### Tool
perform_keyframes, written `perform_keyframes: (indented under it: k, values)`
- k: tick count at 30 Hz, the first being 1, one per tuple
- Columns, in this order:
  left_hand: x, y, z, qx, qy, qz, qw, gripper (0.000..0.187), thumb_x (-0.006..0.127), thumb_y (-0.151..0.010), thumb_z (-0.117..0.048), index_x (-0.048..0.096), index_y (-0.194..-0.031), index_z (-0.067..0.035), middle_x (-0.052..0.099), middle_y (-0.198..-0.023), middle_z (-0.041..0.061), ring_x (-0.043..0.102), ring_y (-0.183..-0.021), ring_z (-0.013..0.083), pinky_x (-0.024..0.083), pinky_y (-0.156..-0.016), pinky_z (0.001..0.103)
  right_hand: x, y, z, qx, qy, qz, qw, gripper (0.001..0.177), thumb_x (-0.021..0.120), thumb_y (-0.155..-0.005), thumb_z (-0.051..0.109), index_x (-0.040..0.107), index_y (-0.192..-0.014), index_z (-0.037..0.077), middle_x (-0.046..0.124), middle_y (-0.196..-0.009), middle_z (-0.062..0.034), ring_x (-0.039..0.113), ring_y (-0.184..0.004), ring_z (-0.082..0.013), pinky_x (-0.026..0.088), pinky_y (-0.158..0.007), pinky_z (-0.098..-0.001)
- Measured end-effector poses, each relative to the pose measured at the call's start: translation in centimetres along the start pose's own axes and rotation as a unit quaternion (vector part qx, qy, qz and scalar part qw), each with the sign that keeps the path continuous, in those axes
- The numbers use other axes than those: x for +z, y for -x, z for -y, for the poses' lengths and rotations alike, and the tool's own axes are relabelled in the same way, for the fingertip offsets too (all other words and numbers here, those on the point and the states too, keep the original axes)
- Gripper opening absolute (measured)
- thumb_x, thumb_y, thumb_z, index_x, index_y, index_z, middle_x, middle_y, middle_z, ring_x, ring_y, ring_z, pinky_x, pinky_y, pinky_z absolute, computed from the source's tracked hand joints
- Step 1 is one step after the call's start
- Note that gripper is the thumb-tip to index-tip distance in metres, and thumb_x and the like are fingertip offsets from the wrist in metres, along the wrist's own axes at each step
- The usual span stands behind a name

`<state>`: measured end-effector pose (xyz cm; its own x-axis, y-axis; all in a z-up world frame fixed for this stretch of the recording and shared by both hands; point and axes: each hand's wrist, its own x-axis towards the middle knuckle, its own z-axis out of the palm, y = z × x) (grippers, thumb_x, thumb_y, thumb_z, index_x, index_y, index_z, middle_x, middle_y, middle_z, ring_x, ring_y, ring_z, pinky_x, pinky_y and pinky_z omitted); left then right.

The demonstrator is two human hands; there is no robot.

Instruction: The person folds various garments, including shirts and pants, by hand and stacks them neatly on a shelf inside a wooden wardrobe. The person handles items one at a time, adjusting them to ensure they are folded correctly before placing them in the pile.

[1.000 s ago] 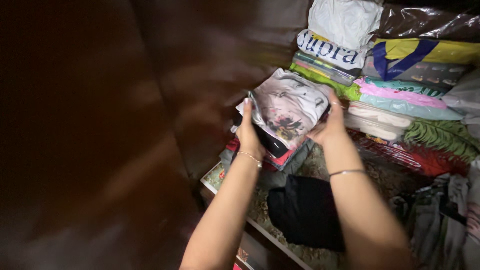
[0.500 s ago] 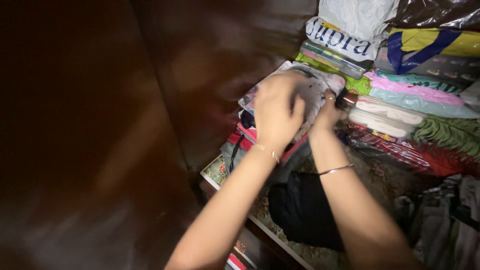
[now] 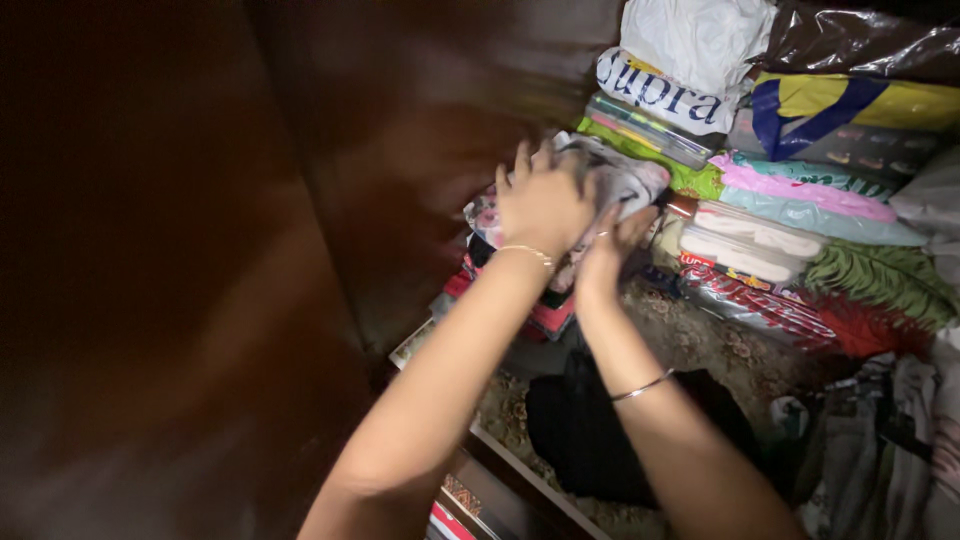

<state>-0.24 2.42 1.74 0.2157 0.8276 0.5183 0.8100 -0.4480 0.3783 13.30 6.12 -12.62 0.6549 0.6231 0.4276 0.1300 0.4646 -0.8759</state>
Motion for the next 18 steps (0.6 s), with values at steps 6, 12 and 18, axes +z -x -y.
perform_keyframes:
  k: [6, 12, 18]
  values:
    - [-4.2, 0.5, -3.2, 0.032, -0.039, 0.228, 0.972, 0.082, 0.041, -0.082, -0.084, 0.041, -0.153, -0.044, 0.023, -0.168, 0.010, 0.016, -0.156, 0.0412, 0.004, -0.120, 0.075, -1.6, 1.9, 0.7, 0.024, 0.020, 0.048, 0.998, 0.075, 0.040, -0.110, 0.033, 0.011, -0.165, -0.008, -0.003, -0.168, -0.0313, -0.002, -0.155, -0.0418, 0.004, -0.124, -0.0532]
    - [-4.6, 1.4, -4.6, 0.042, -0.126, 0.298, 0.945, 0.094, 0.056, -0.079, -0.075, 0.019, -0.159, -0.044, 0.001, -0.170, 0.013, -0.002, -0.153, 0.0499, 0.001, -0.104, 0.088, -4.1, 0.8, 0.6, 0.166, -0.266, 0.038, 0.949, 0.068, 0.043, -0.110, 0.050, 0.027, -0.160, 0.007, 0.031, -0.152, -0.0062, 0.034, -0.136, -0.0200, 0.027, -0.111, -0.0400]
    - [-5.3, 0.9, -1.3, 0.143, -0.088, 0.349, 0.922, 0.095, 0.065, -0.069, -0.051, 0.022, -0.154, -0.059, 0.001, -0.172, -0.005, -0.006, -0.155, 0.0461, 0.000, -0.108, 0.085, -6.2, -2.1, -2.8, 0.101, -0.250, 0.087, 0.959, 0.073, 0.049, -0.107, 0.054, 0.031, -0.164, 0.012, 0.035, -0.159, -0.0029, 0.038, -0.135, -0.0147, 0.028, -0.113, -0.0346]
